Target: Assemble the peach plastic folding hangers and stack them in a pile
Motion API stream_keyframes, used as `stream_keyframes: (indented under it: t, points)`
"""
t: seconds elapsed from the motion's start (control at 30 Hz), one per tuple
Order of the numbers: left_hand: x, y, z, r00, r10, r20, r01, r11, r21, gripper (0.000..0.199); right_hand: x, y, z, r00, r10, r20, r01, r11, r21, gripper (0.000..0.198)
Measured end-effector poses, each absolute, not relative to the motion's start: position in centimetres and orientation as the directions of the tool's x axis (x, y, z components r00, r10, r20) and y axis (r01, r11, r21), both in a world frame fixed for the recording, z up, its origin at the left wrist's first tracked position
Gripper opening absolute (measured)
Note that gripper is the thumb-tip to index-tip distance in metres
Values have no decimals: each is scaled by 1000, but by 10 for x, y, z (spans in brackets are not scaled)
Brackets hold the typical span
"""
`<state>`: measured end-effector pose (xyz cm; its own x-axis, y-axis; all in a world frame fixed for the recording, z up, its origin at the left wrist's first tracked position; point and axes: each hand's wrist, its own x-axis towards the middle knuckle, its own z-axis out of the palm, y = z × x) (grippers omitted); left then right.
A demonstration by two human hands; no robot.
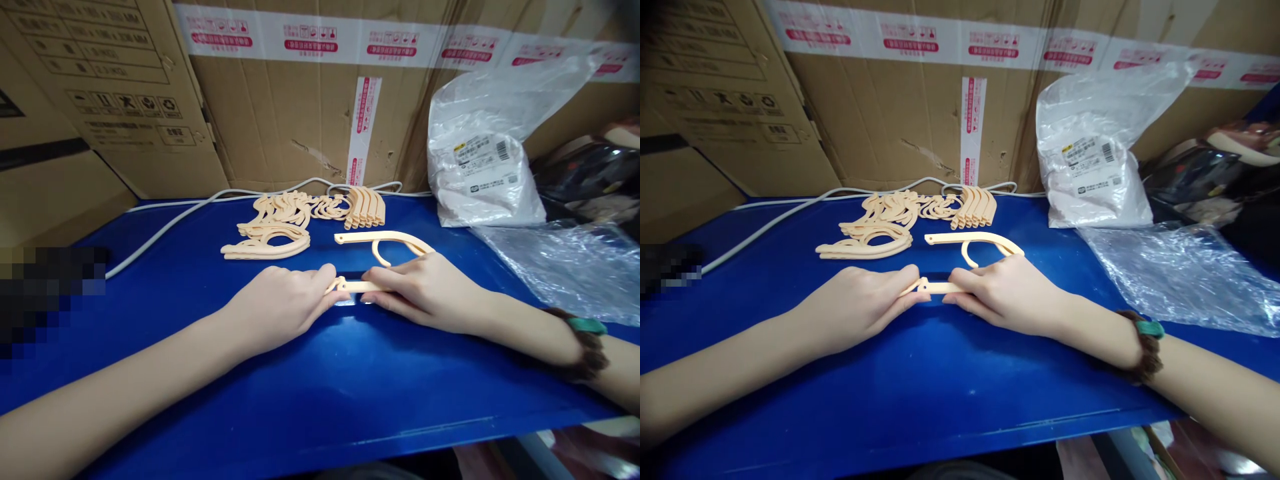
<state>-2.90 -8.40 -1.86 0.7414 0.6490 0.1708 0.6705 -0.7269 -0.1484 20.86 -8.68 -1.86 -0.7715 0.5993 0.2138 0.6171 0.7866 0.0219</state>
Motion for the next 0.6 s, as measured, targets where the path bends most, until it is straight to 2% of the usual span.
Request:
stream_keyframes:
  t: [0.1, 0.27, 0.6]
  points:
    - [-30, -85, -20, 755, 627, 191, 655, -738, -166, 30, 208, -88, -19, -774, 600, 202, 616, 787, 26, 45]
    - [-32, -87, -24, 786, 536, 310, 611, -751, -251, 29, 208, -88, -20, -775, 607, 176, 621, 783, 40, 46]
    - [-35, -86, -24, 820, 419, 390, 559, -736, -382, 43, 206, -90, -22, -781, 591, 204, 610, 791, 41, 47]
